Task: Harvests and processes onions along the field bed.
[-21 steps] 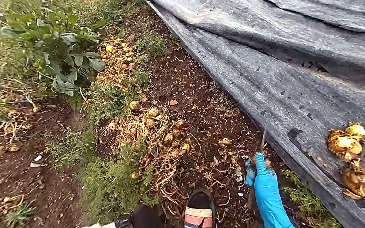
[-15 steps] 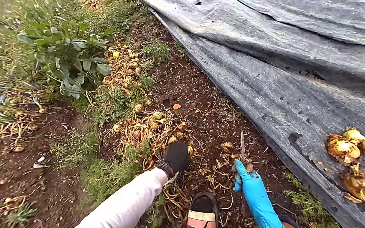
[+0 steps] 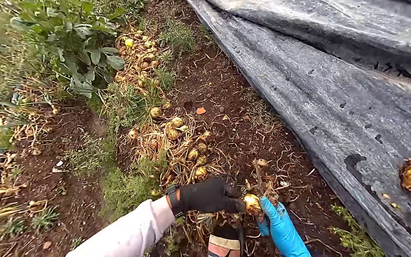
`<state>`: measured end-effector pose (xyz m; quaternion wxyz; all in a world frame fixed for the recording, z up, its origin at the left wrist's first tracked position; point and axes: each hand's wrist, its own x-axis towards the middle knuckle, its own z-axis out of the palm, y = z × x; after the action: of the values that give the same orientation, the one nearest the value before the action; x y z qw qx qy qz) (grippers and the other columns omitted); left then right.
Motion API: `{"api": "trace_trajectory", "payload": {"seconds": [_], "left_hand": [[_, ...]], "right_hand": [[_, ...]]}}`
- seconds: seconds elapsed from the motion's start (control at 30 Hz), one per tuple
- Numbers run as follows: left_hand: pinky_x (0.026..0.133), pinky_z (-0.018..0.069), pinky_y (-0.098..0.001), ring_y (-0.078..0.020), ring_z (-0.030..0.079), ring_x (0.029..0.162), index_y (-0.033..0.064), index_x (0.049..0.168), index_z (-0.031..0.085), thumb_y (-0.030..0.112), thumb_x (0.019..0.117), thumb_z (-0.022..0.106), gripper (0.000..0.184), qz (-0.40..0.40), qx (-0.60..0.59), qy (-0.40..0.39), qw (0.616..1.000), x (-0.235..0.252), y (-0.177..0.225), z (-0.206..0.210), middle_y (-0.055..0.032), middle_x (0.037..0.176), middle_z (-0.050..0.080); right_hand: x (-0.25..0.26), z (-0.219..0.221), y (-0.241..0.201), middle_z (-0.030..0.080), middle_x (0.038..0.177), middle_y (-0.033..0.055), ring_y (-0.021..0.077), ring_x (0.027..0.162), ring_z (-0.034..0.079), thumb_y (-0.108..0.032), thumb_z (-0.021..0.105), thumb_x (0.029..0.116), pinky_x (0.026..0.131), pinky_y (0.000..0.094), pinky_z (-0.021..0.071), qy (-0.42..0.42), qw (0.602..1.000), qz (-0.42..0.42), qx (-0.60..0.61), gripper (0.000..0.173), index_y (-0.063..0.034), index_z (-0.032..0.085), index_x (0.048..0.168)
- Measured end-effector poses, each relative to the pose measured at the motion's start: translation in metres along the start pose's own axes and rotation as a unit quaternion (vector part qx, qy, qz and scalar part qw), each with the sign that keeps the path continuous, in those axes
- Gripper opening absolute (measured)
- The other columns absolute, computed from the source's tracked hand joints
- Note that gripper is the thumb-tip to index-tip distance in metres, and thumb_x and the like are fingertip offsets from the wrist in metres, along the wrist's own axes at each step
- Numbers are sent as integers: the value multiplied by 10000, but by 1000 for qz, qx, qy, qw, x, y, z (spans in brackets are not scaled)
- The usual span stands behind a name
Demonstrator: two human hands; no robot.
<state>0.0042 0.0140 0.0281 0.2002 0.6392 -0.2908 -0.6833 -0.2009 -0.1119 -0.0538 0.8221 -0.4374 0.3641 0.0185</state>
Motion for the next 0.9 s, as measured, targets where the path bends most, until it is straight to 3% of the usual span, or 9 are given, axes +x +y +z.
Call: {"api": "trace_trajectory", "payload": {"seconds": [0.1, 0.2, 0.3, 0.43, 0.57, 0.63, 0.7, 0.77, 0.9], "left_hand": [[651, 484, -345, -101, 558, 675, 87, 862, 654, 563, 1032, 519, 523, -6, -45, 83, 996, -5, -14, 15, 4, 751, 589], [767, 561, -440, -171, 673, 785, 108, 950, 764, 678, 913, 642, 584, 10, 158, 225, 961, -17, -3, 11, -41, 820, 709], [720, 567, -464, -187, 682, 784, 157, 868, 742, 745, 921, 550, 621, 58, 363, 333, 869, -24, 18, 15, -13, 804, 698], [551, 563, -481, -248, 689, 689, 121, 793, 706, 554, 903, 717, 447, 86, 473, 481, 733, -20, -3, -11, -54, 749, 667], [801, 591, -495, -219, 696, 886, 160, 1132, 745, 508, 989, 650, 388, 49, 313, 456, 832, -50, 5, -21, -41, 995, 719], [907, 573, -471, -208, 685, 988, 151, 1264, 694, 477, 1044, 550, 419, 64, 313, 324, 890, -43, 11, 4, -48, 1100, 705], [897, 541, -587, -344, 686, 1014, 49, 1136, 676, 438, 1067, 502, 432, 59, 324, 175, 928, -27, 8, 37, -162, 1054, 701], [802, 529, -642, -410, 686, 936, 10, 975, 668, 388, 1067, 489, 428, 39, 326, 94, 940, -9, -4, 55, -207, 921, 688], [741, 540, -667, -443, 696, 945, 33, 1039, 668, 305, 1029, 524, 308, -52, 377, 149, 913, 8, -9, 31, -213, 958, 702]], "right_hand": [[-5, 13, 0, 477, 504, -66, 52, 373, 411, -646, 630, 885, 369, 240, 398, 14, 1000, 5, 4, 482, -171, 617, 801], [-8, 20, 6, 509, 564, -48, 73, 429, 437, -594, 554, 958, 422, 276, 422, 39, 996, -12, -78, 491, -126, 671, 870], [-5, 21, 2, 474, 537, -46, 83, 402, 413, -611, 439, 1006, 391, 287, 400, 38, 995, -43, -85, 544, -143, 626, 799], [-36, 24, -6, 450, 547, -95, 37, 420, 409, -686, 409, 979, 385, 229, 374, -28, 996, -73, -44, 541, -215, 563, 761], [-30, 26, 10, 402, 511, -63, 59, 382, 361, -613, 323, 1041, 372, 231, 358, 34, 999, -32, -14, 574, -139, 525, 790], [-12, 24, 17, 460, 545, -52, 66, 394, 410, -643, 540, 943, 388, 236, 411, 18, 999, -8, -38, 533, -113, 583, 899], [-6, 35, 18, 582, 643, -37, 65, 491, 522, -572, 772, 773, 477, 264, 487, 75, 994, -33, -68, 550, -88, 643, 999], [-8, 46, 17, 736, 893, 17, 67, 795, 707, -435, 857, 725, 760, 281, 616, 127, 984, -80, -93, 602, -23, 672, 1123], [-9, 39, 19, 756, 995, 28, 52, 953, 715, -360, 891, 756, 921, 257, 588, 117, 974, -105, -162, 584, 1, 667, 1158]]}}
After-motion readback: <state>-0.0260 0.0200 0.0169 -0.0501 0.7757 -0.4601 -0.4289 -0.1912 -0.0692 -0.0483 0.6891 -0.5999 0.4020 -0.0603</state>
